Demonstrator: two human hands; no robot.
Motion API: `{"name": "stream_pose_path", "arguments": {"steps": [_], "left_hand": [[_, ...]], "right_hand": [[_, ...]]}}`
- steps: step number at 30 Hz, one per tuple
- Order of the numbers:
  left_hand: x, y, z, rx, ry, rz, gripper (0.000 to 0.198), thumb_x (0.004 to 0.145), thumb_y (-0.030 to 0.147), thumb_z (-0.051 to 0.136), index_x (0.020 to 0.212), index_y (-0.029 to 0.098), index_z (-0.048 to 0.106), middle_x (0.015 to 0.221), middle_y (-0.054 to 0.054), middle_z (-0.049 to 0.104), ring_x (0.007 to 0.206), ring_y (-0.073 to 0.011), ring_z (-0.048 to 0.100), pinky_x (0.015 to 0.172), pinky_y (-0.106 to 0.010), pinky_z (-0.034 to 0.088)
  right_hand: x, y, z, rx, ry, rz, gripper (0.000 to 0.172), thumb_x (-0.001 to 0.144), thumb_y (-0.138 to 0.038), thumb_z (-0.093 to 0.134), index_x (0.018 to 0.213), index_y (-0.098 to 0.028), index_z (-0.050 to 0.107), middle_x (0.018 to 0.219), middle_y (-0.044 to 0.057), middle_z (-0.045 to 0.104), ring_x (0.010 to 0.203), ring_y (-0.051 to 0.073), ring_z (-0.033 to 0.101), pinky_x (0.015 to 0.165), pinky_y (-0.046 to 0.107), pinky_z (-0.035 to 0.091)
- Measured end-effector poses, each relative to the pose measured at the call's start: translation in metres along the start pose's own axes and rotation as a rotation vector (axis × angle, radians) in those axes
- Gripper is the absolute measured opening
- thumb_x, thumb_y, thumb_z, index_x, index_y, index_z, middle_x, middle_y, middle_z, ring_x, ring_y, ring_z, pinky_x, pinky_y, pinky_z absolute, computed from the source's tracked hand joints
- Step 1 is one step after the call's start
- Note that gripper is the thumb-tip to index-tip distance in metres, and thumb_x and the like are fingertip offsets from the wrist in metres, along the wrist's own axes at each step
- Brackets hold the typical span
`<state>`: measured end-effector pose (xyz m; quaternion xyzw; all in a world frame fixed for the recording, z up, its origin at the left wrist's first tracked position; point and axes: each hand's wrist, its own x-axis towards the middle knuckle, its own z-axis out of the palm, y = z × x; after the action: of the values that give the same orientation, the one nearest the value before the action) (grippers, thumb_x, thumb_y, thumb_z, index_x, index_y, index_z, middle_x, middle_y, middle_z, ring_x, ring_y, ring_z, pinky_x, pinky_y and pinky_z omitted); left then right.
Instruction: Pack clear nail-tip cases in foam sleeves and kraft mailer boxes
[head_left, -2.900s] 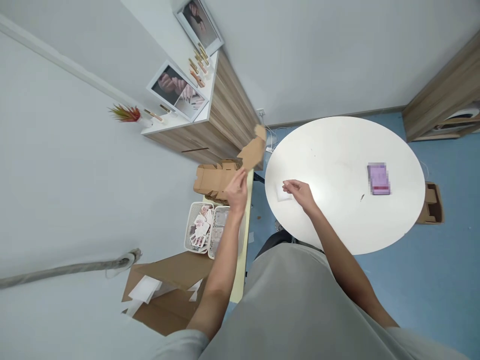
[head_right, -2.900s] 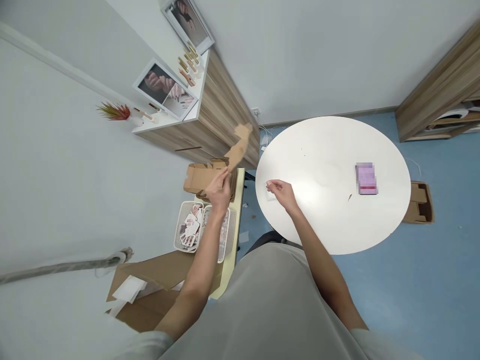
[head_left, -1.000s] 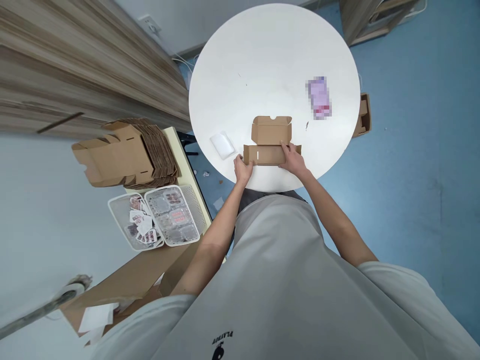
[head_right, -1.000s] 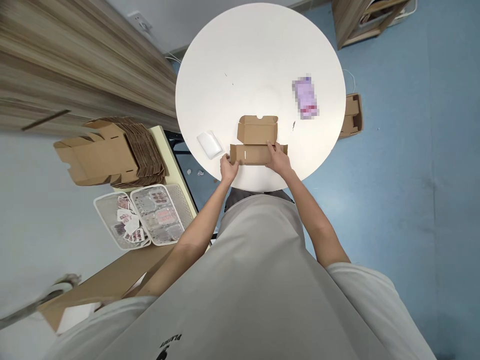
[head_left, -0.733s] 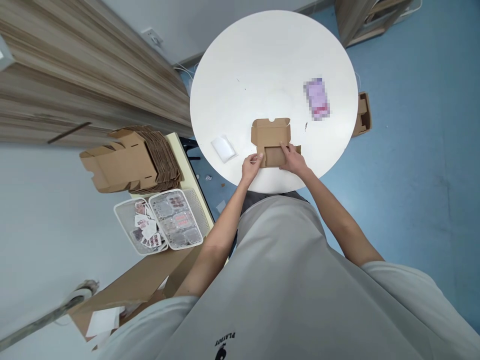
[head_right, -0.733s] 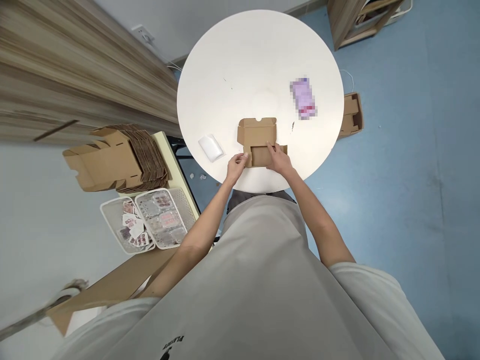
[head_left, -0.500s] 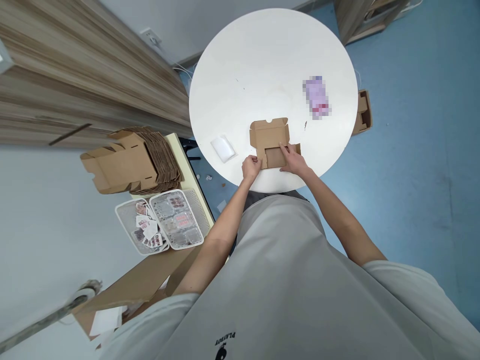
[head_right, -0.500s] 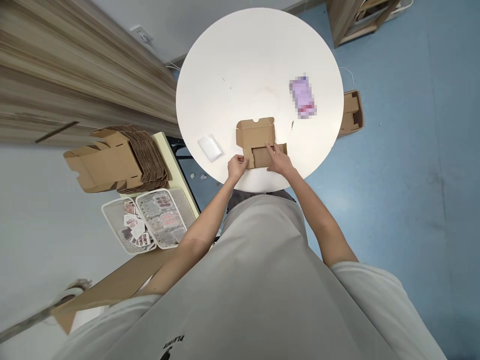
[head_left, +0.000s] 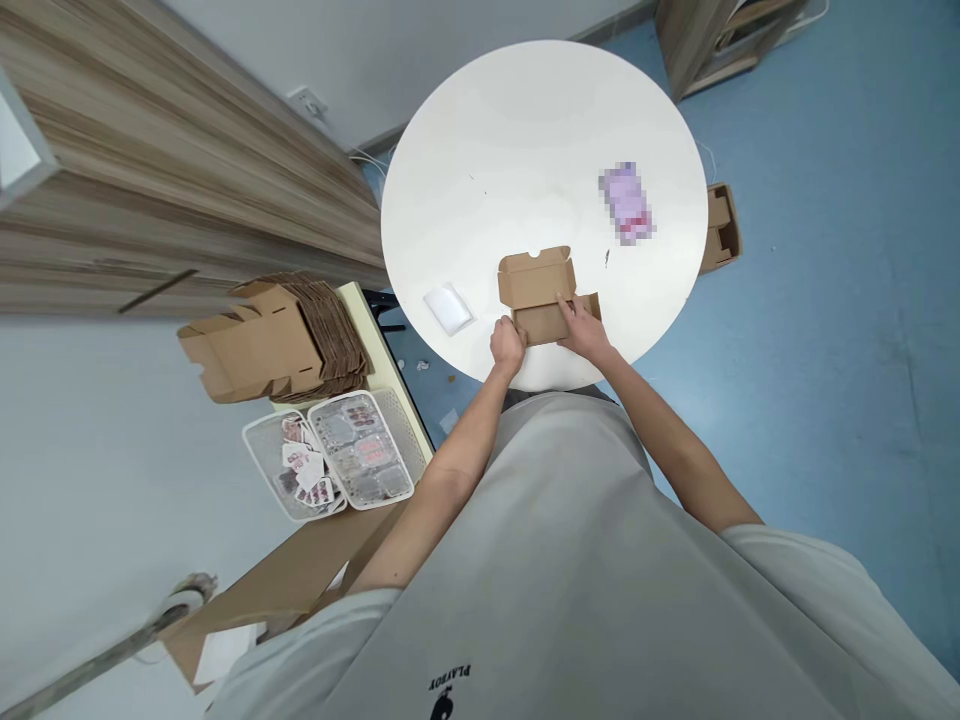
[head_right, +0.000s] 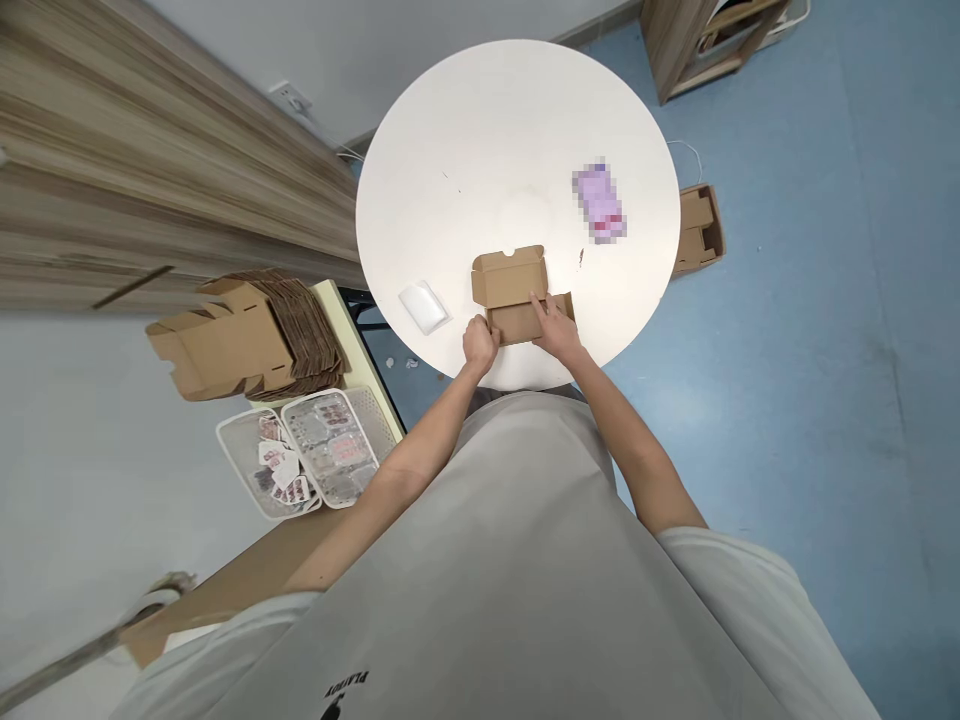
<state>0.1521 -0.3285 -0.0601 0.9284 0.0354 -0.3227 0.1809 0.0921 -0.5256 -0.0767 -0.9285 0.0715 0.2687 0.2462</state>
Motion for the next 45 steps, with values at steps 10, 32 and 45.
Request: {"name": "stream_pose_path", "arguments": {"steps": [10, 32, 45], "left_hand": [[-0.011, -0.015, 0.009, -0.157, 0.02, 0.024, 0.081, 0.099, 0.012, 0.058, 0.177, 0.018, 0.038, 0.142, -0.02, 0.071, 0.137, -0.0358, 0.068, 0.12, -0.046, 0.053], [-0.007, -0.015, 0.013, -0.184, -0.002, 0.046, 0.082, 0.096, 0.014, 0.057, 0.177, 0.022, 0.044, 0.139, -0.02, 0.063, 0.133, -0.039, 0.068, 0.121, -0.053, 0.053], [-0.015, -0.011, 0.008, -0.088, -0.127, 0.185, 0.133, 0.089, 0.046, 0.093, 0.186, 0.031, 0.003, 0.151, -0.02, 0.049, 0.127, -0.0416, 0.073, 0.116, -0.055, 0.056]], "right_hand": [[0.003, 0.013, 0.001, 0.122, 0.05, -0.054, 0.121, 0.089, -0.047, 0.091, 0.184, -0.02, 0.021, 0.185, 0.028, 0.026, 0.159, 0.05, 0.051, 0.124, 0.062, 0.054], [0.023, 0.036, -0.031, 0.302, 0.296, 0.279, 0.062, 0.111, -0.045, 0.048, 0.166, -0.015, 0.052, 0.145, 0.021, 0.075, 0.13, 0.041, 0.069, 0.114, 0.058, 0.057], [0.002, 0.002, -0.017, 0.144, 0.047, -0.013, 0.08, 0.107, -0.035, 0.048, 0.181, -0.011, 0.03, 0.166, 0.026, 0.051, 0.132, 0.043, 0.068, 0.11, 0.059, 0.062]]}}
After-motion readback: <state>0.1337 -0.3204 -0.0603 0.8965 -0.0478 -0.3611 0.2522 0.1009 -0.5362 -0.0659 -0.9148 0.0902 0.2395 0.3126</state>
